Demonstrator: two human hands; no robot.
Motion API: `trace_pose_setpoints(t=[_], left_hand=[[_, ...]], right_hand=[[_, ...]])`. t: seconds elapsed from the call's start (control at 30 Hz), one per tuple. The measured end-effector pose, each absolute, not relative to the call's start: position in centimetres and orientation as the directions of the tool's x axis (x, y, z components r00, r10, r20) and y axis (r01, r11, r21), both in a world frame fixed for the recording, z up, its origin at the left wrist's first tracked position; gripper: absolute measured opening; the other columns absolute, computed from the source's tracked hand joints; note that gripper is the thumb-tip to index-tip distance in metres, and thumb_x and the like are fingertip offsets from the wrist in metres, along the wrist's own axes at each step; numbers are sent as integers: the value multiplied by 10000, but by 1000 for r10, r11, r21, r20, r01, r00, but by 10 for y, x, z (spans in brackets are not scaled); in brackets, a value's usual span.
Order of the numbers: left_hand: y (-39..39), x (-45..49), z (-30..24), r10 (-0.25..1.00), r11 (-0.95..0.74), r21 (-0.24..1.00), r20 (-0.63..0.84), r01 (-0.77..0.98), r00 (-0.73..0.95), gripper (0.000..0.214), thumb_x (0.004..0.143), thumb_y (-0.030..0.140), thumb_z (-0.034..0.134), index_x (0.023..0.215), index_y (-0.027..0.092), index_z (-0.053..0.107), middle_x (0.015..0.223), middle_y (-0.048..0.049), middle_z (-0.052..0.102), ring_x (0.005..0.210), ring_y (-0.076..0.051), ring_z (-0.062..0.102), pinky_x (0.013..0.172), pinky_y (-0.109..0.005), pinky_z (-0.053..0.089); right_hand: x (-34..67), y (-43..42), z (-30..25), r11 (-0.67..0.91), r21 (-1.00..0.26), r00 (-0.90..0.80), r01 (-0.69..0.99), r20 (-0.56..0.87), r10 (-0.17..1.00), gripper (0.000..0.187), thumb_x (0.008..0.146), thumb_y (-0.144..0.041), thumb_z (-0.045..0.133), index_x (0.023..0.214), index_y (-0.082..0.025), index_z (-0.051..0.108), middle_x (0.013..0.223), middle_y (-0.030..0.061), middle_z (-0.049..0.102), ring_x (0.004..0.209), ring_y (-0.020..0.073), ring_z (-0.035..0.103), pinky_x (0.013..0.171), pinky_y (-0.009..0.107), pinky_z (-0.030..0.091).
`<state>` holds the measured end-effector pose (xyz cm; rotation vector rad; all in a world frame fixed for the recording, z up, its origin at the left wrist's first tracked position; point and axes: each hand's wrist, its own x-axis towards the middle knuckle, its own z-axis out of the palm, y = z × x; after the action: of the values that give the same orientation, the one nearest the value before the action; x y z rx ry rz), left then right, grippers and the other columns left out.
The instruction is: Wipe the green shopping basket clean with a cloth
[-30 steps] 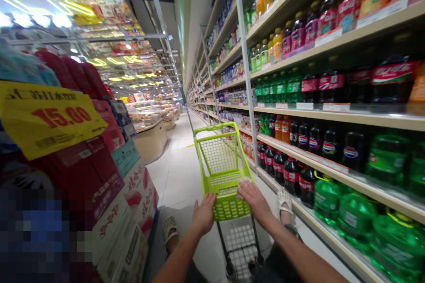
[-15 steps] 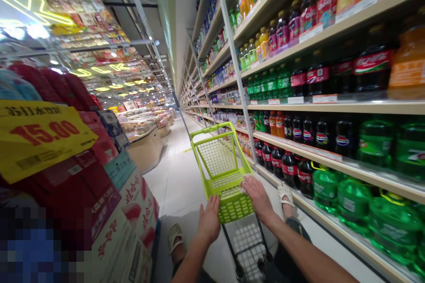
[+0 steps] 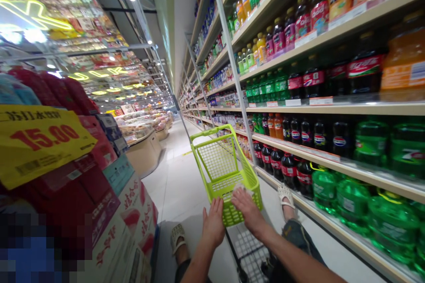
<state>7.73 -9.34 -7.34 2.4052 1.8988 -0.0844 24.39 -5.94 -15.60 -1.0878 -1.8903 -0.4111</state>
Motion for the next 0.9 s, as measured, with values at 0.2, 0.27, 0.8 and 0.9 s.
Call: trace_pose_setpoints(t=[0.2, 0.27, 0.8, 0.9], left_hand=[[-95, 78, -73, 971, -226, -6, -80, 974, 224, 778, 638, -36, 246, 1375, 182, 129, 1466, 9, 86, 1344, -145, 51, 1082, -467, 71], [-96, 80, -73, 971, -229, -16, -76, 973, 227, 795, 624, -45, 252, 1376, 179, 122, 1466, 9, 70, 1344, -147, 40, 1082, -468, 69], [-96, 84, -80, 974, -226, -64, -40, 972, 224, 818, 605, -59, 254, 1376, 179, 117, 1468, 6, 64, 1346, -162, 44, 1065, -518, 97], [-96, 80, -81, 974, -227, -86, -32, 970, 225, 815, 611, -56, 246, 1376, 197, 118, 1467, 13, 78, 1345, -153, 51, 1065, -521, 91]], right_hand=[[262, -56, -149, 472, -221, -118, 853, 801, 587, 427, 819, -33, 378, 1132, -255, 563, 1242, 58, 521, 1211, 220, 399, 947, 483, 378], [270, -57, -150, 422, -272, -48, 865, 792, 609, 436, 811, -19, 371, 1131, -241, 567, 1253, 68, 508, 1221, 230, 383, 950, 501, 366], [260, -57, -151, 554, -276, -128, 785, 803, 582, 433, 799, -41, 374, 1126, -242, 575, 1234, 41, 530, 1215, 171, 392, 974, 415, 392], [246, -62, -149, 624, -260, -213, 737, 787, 579, 393, 800, -55, 418, 1093, -246, 599, 1225, 40, 538, 1218, 181, 388, 974, 405, 390]])
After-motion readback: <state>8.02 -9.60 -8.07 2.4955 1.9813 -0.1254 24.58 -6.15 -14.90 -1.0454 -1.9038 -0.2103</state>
